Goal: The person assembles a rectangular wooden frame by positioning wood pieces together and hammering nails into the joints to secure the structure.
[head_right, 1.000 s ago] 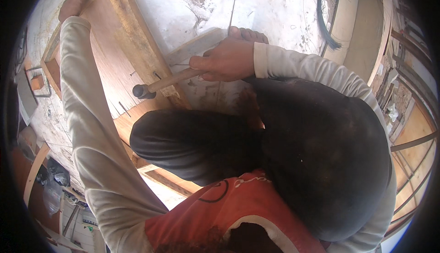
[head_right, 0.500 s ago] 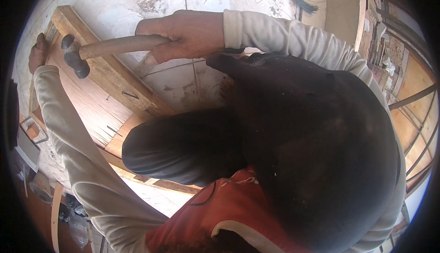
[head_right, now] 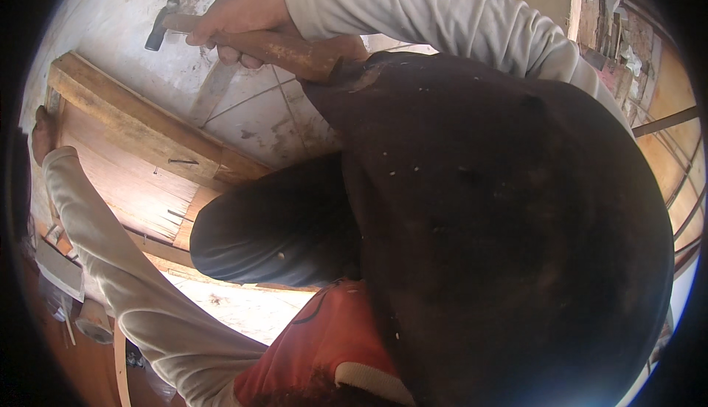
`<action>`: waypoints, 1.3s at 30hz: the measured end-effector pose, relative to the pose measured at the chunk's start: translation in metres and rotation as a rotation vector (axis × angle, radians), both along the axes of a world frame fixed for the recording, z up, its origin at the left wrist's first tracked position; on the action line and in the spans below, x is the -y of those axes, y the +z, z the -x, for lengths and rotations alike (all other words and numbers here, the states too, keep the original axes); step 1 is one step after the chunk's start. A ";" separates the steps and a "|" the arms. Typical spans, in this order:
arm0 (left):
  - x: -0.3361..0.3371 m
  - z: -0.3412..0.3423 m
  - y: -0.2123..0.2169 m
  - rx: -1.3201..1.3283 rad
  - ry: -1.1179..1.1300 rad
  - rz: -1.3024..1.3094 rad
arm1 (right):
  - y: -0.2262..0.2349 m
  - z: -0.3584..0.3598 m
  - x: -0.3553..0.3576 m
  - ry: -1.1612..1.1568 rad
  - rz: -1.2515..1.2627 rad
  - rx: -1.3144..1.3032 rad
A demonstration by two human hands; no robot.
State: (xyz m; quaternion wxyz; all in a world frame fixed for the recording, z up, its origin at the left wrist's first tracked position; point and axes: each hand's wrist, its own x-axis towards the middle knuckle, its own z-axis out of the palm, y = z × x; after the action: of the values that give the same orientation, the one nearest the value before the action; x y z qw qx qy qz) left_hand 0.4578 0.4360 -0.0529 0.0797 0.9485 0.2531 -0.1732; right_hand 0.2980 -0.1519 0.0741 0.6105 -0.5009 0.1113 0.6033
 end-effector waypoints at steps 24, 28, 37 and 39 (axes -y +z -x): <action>0.099 0.028 0.043 -0.005 -0.163 -0.106 | 0.073 0.007 -0.019 0.698 0.157 0.997; 0.062 0.049 0.035 0.095 -0.230 -0.222 | 0.091 -0.015 -0.041 0.093 -0.038 0.886; 0.073 0.028 0.027 -0.022 -0.131 -0.161 | 0.056 0.019 -0.038 0.840 0.124 1.416; 0.062 0.042 0.027 -0.025 -0.447 -0.269 | 0.080 -0.010 -0.042 0.447 0.052 1.172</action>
State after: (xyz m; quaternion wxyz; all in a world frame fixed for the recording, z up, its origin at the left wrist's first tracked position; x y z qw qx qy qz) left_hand 0.4158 0.3737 -0.0263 -0.0906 0.9807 0.0589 -0.1629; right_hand 0.3084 -0.1102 0.1539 0.4171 -0.7741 -0.3346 0.3387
